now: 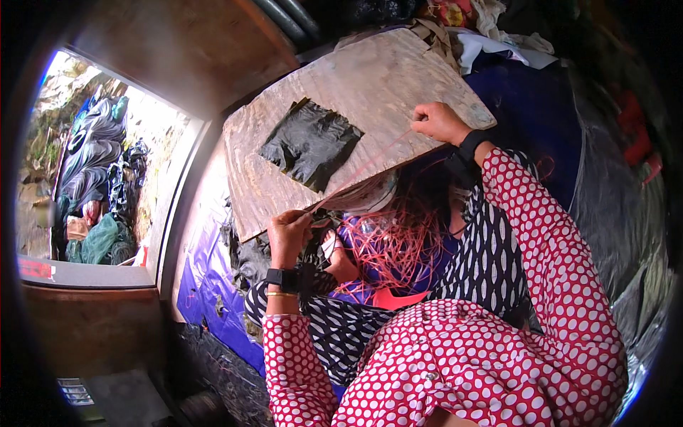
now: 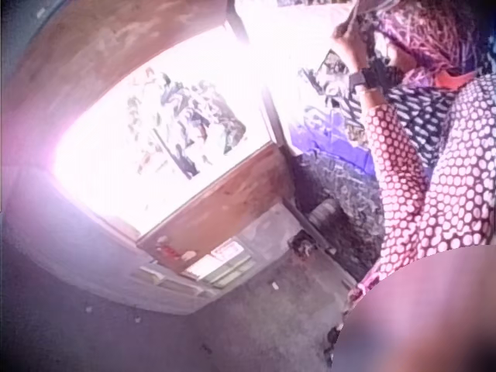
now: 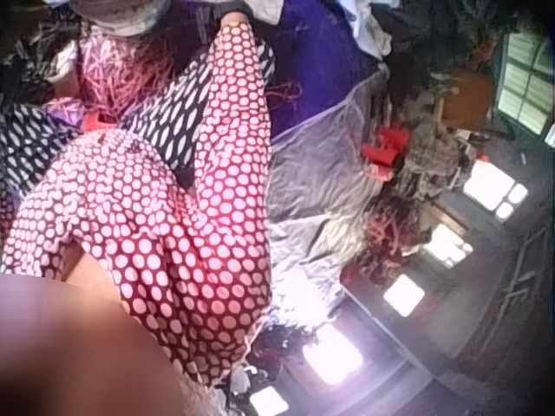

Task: Folding and tying dark green leaves on a wooden board while sitting on a tarp.

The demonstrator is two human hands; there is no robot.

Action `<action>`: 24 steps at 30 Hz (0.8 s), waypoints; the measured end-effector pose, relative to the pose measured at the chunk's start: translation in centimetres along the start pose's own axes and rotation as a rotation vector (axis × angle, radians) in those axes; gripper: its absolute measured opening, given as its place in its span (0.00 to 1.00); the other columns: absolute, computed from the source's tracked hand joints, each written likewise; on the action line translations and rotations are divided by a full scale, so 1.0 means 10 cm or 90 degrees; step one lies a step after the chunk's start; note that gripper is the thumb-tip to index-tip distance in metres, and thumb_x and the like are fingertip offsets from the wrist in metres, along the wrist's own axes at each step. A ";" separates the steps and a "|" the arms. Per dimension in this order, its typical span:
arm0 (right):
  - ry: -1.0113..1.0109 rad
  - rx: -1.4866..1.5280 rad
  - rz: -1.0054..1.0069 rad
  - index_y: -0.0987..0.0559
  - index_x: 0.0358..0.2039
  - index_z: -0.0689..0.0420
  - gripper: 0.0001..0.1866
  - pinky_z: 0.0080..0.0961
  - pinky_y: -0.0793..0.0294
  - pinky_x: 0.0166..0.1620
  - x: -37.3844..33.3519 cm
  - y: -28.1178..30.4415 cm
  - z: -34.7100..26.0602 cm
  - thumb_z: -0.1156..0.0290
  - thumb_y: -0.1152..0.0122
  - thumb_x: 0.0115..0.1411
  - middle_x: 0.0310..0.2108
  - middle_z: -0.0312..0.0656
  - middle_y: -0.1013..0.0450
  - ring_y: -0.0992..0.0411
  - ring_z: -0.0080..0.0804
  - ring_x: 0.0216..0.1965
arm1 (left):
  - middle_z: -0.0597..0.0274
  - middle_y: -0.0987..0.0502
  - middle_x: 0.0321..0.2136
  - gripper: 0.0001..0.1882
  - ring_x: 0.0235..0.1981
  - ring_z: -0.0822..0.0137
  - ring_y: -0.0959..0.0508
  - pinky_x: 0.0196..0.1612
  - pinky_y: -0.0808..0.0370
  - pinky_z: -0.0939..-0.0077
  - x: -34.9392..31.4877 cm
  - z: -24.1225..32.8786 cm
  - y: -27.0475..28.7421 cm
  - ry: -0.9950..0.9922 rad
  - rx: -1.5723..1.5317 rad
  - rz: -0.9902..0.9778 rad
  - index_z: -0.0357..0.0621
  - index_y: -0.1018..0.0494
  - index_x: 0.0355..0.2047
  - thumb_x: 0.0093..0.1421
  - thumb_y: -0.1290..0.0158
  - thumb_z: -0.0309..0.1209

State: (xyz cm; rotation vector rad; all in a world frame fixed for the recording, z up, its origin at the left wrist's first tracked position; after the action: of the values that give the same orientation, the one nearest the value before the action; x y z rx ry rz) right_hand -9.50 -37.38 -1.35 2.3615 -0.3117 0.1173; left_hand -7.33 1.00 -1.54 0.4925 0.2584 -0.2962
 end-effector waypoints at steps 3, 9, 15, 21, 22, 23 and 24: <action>-0.078 -0.005 -0.046 0.23 0.22 0.60 0.13 0.32 0.29 0.31 0.13 -0.14 0.17 0.63 0.36 0.43 0.20 0.48 0.27 0.27 0.42 0.24 | 0.66 0.27 0.15 0.09 0.12 0.77 0.29 0.13 0.36 0.84 0.12 -0.20 0.03 0.044 0.000 0.031 0.35 0.24 0.26 0.53 0.44 0.31; 0.021 -0.176 -0.023 0.25 0.21 0.60 0.13 0.34 0.31 0.29 0.46 -0.31 0.07 0.65 0.34 0.42 0.19 0.49 0.29 0.29 0.44 0.23 | 0.63 0.26 0.15 0.10 0.10 0.74 0.28 0.13 0.34 0.83 0.24 -0.26 0.08 0.113 0.039 0.085 0.35 0.25 0.23 0.51 0.42 0.31; -0.034 -0.135 -0.052 0.25 0.20 0.60 0.10 0.35 0.30 0.32 0.74 -0.38 0.10 0.68 0.37 0.41 0.21 0.51 0.28 0.28 0.46 0.26 | 0.61 0.26 0.14 0.10 0.11 0.74 0.28 0.15 0.33 0.81 0.30 -0.13 0.11 0.135 0.098 0.060 0.32 0.25 0.20 0.48 0.42 0.29; -0.033 -0.074 -0.065 0.25 0.20 0.61 0.10 0.33 0.30 0.31 0.94 -0.44 0.07 0.68 0.37 0.41 0.20 0.50 0.27 0.28 0.44 0.25 | 0.61 0.27 0.12 0.09 0.11 0.75 0.29 0.14 0.34 0.81 0.45 -0.15 0.18 0.152 0.075 0.024 0.32 0.24 0.20 0.48 0.44 0.29; -0.020 -0.067 -0.051 0.25 0.20 0.60 0.10 0.33 0.30 0.31 0.98 -0.44 0.05 0.67 0.37 0.41 0.20 0.50 0.27 0.28 0.44 0.25 | 0.62 0.27 0.12 0.09 0.11 0.75 0.29 0.14 0.34 0.81 0.49 -0.16 0.21 0.160 0.066 0.020 0.32 0.24 0.20 0.48 0.44 0.28; -0.007 -0.061 -0.038 0.25 0.20 0.60 0.10 0.33 0.30 0.31 1.01 -0.44 0.04 0.67 0.37 0.42 0.20 0.49 0.27 0.28 0.44 0.25 | 0.62 0.27 0.11 0.09 0.11 0.75 0.29 0.14 0.34 0.82 0.52 -0.17 0.23 0.167 0.056 0.015 0.32 0.25 0.20 0.48 0.44 0.28; -0.009 -0.061 -0.039 0.25 0.20 0.60 0.10 0.33 0.30 0.31 1.05 -0.47 0.06 0.67 0.37 0.42 0.20 0.49 0.27 0.28 0.44 0.25 | 0.62 0.27 0.11 0.09 0.11 0.75 0.29 0.14 0.34 0.82 0.55 -0.17 0.24 0.168 0.056 0.014 0.32 0.25 0.20 0.48 0.44 0.28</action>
State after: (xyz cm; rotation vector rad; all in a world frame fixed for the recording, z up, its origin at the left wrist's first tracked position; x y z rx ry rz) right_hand 1.80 -36.53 -3.11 2.2746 -0.2461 0.0555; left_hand -1.73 2.67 -3.70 0.6211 0.4982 -0.2218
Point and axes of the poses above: each hand's wrist, its own x-axis towards the middle knuckle, its own y-axis out of the back of the hand, z = x × y, the point moved 7 cm from there along x, towards the middle knuckle
